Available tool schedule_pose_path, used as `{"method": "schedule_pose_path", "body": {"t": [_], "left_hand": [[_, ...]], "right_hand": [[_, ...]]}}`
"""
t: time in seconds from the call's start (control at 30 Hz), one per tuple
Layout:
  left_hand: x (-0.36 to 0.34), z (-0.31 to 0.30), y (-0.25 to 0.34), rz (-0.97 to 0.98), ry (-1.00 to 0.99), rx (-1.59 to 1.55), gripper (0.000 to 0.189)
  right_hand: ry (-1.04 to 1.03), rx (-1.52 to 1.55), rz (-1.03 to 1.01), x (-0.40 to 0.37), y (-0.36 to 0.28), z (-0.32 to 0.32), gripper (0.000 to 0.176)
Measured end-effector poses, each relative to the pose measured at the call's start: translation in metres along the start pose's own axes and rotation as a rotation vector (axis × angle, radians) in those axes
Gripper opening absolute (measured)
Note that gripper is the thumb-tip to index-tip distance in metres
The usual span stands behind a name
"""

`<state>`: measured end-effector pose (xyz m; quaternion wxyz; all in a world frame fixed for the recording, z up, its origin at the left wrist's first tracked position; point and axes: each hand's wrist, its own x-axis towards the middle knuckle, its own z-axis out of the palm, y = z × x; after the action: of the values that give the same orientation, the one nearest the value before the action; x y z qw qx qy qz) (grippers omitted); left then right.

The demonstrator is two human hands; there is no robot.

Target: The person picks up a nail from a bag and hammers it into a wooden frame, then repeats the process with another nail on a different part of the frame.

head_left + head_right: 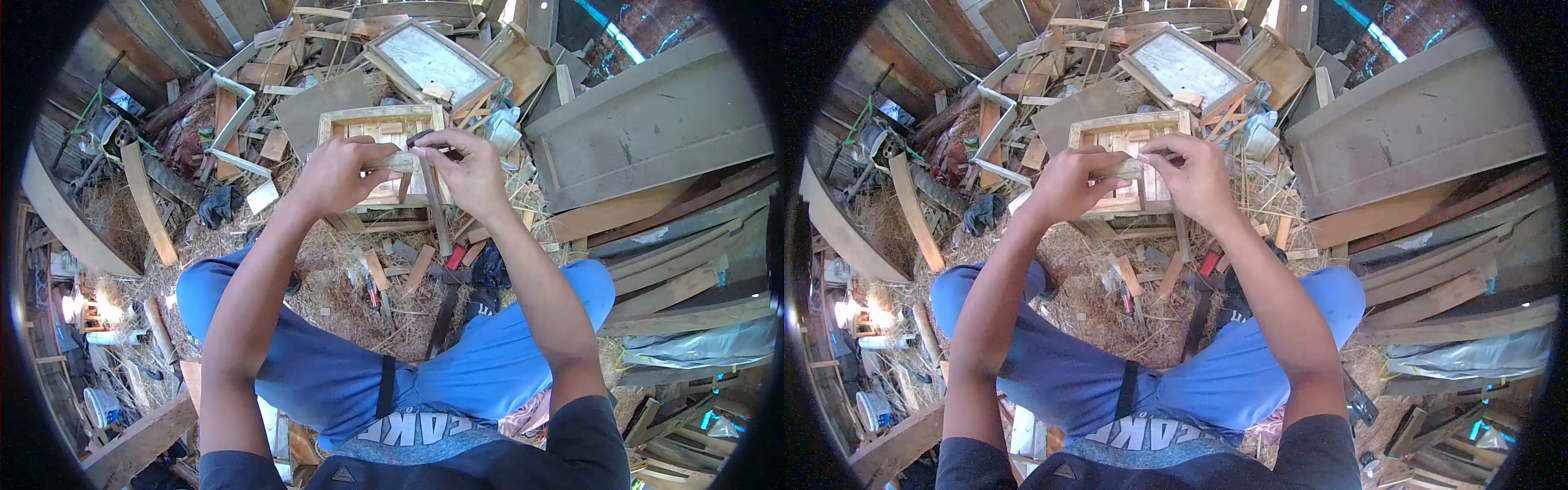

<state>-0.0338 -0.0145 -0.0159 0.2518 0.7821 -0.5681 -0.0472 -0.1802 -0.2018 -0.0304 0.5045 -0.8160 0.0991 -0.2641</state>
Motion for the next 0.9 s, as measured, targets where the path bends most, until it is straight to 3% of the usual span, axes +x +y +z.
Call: {"method": "schedule_pose_path", "body": {"t": [0.07, 0.27, 0.47, 0.9], "left_hand": [[0.0012, 0.0020, -0.0018, -0.063, -0.031, -0.043, 0.039], [0.0031, -0.0008, 0.0025, -0.093, -0.046, -0.060, 0.038], [0.0017, -0.0005, 0.0017, -0.067, -0.035, -0.050, 0.038], [0.0018, 0.0015, -0.0005, -0.070, -0.033, -0.055, 0.037]], "right_hand": [[0.013, -0.057, -0.073, -0.0010, -0.0003, 0.0011, 0.016], [0.006, -0.068, -0.019, -0.0014, -0.0037, 0.0024, 0.014], [-0.003, -0.099, -0.101, -0.0006, -0.0009, 0.0041, 0.013], [-0.027, -0.141, -0.076, -0.0015, -0.0056, 0.0038, 0.015]]}}
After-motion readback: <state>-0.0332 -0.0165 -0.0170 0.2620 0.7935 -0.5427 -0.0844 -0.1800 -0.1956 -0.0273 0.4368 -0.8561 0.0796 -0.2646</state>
